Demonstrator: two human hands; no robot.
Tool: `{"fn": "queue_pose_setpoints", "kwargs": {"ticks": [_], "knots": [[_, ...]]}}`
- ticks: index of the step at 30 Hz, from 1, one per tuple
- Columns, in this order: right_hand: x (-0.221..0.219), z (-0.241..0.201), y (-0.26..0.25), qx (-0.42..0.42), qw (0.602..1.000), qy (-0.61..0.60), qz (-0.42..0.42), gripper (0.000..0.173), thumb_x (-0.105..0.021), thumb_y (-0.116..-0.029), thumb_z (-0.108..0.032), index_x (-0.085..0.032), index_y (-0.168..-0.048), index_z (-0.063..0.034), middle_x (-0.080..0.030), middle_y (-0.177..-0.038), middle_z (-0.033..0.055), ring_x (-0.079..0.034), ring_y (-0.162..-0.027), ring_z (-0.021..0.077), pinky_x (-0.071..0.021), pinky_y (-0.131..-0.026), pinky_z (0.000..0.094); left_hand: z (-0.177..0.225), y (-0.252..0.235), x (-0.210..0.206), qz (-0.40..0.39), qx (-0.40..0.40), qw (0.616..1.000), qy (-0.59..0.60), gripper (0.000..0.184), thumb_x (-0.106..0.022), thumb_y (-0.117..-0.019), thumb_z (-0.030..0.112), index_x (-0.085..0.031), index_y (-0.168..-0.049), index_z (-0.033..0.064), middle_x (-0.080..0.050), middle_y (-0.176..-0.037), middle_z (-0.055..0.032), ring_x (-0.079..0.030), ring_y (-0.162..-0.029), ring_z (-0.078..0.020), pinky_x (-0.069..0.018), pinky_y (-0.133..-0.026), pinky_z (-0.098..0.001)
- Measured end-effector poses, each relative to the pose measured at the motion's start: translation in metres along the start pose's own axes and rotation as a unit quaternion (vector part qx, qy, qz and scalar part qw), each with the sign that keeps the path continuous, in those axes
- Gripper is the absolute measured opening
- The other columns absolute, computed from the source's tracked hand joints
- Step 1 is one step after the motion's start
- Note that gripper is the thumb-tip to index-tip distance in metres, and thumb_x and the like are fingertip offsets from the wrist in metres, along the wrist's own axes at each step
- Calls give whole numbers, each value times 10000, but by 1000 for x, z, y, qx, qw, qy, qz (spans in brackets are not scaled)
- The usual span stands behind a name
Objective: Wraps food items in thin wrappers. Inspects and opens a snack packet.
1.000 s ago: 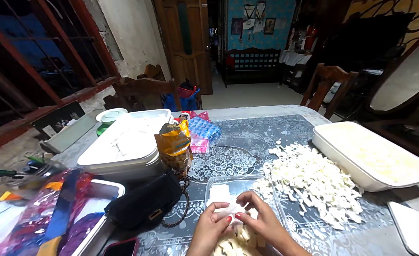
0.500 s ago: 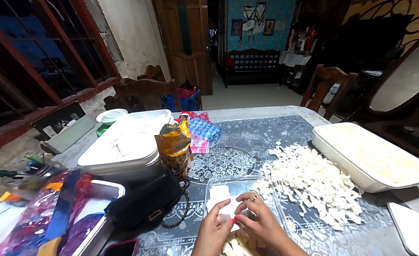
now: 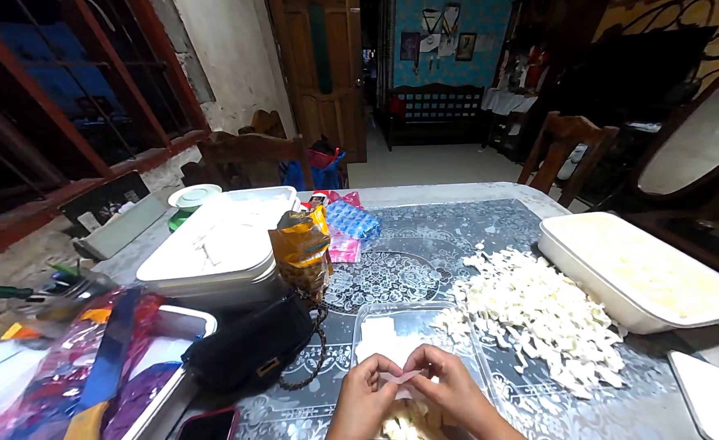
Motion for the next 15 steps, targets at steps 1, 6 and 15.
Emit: {"fn": "queue_pose_setpoints", "kwargs": {"ticks": [1, 6, 15], "knots": [[-1, -3, 0, 37, 999, 31, -3, 136, -686, -910, -69, -701, -993, 37, -704, -909, 98, -655, -770, 77, -549, -716, 218, -2, -1, 0, -9, 16, 1000, 13, 127, -712, -844, -21, -688, -957, 30, -669, -785, 23, -562, -580, 5, -495, -573, -169], [-4, -18, 3, 257, 948, 185, -35, 273, -715, -935, -313, -707, -963, -42, -705, -975, 143, -684, -951, 242, -564, -823, 349, -6, -2, -1, -28, 104, 979, 172, 66, -612, -936, -41, -612, -967, 18, -701, -762, -26, -706, -673, -118, -618, -685, -287], [3, 1, -1, -27, 999, -19, -4, 150, -692, -925, -106, -680, -1013, 14, -658, -810, -2, -560, -657, -17, -483, -639, 164, 11, 4, 2, 17, -45, 998, -30, 183, -770, -851, 89, -716, -999, -3, -727, -909, -43, -653, -719, -52, -543, -671, -230]]}}
Point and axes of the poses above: each hand's wrist, its own y-axis away from the middle knuckle, its own x-axis out of the back of the hand, z = x × y, the point moved 7 cm from there along -y, towards the middle knuckle
